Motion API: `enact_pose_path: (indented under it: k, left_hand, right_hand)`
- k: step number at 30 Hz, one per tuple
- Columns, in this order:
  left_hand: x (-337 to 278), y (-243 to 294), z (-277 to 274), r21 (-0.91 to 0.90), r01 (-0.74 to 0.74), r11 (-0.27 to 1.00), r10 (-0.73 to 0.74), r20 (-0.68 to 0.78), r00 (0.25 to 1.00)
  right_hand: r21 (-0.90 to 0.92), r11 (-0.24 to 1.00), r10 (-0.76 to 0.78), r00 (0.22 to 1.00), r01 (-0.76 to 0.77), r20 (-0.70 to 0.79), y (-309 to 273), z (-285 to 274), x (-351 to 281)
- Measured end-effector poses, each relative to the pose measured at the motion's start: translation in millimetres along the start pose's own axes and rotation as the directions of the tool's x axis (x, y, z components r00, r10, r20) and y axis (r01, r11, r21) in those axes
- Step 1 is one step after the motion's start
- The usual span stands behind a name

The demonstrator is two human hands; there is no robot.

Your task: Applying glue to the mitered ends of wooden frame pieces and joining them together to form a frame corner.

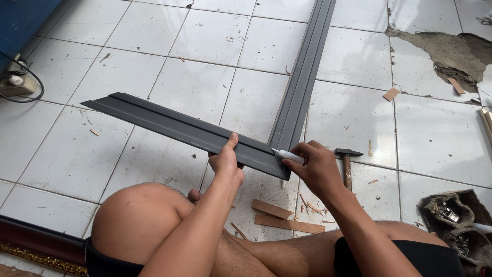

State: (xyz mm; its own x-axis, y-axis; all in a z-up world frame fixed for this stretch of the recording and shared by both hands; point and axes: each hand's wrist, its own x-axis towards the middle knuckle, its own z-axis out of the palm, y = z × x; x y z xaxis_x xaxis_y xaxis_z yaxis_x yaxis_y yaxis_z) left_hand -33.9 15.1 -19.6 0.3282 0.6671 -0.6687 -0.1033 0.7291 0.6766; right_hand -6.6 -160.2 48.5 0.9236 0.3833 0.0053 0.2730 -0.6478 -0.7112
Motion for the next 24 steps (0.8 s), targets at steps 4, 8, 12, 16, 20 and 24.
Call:
enact_pose_path:
  k: [4,8,12,16,20,24]
  left_hand:
    - [-1.2,0.6,-0.2,-0.003,-0.003,1.0,0.003,0.003,1.0]
    - [-1.5,0.1,-1.2,0.001,-0.007,1.0,0.007,0.003,1.0]
    - [-1.3,1.3,-0.6,0.012,-0.009,1.0,0.009,0.011,1.0]
    - [-1.8,1.0,-0.6,0.015,-0.012,1.0,0.012,0.009,1.0]
    - [0.1,-0.1,-1.0,0.007,-0.013,1.0,0.013,0.002,1.0]
    - [-1.7,0.2,-0.8,0.01,-0.012,1.0,0.012,-0.001,1.0]
  right_hand:
    - [0.026,1.0,0.01,1.0,-0.01,0.009,-2.6,-1.5,-0.9]
    - [0.018,1.0,0.015,1.0,-0.015,0.011,-6.6,-1.6,-1.6]
    - [0.052,0.999,0.0,1.0,-0.001,0.02,-8.3,-2.5,-2.0]
    - [0.053,0.998,-0.021,1.0,0.02,0.011,-5.7,-1.5,-1.4]
    - [0.053,0.998,-0.027,1.0,0.026,0.014,-9.2,-3.1,-2.3]
    - [0.049,0.998,-0.041,0.999,0.04,0.01,-9.5,-2.9,-2.4]
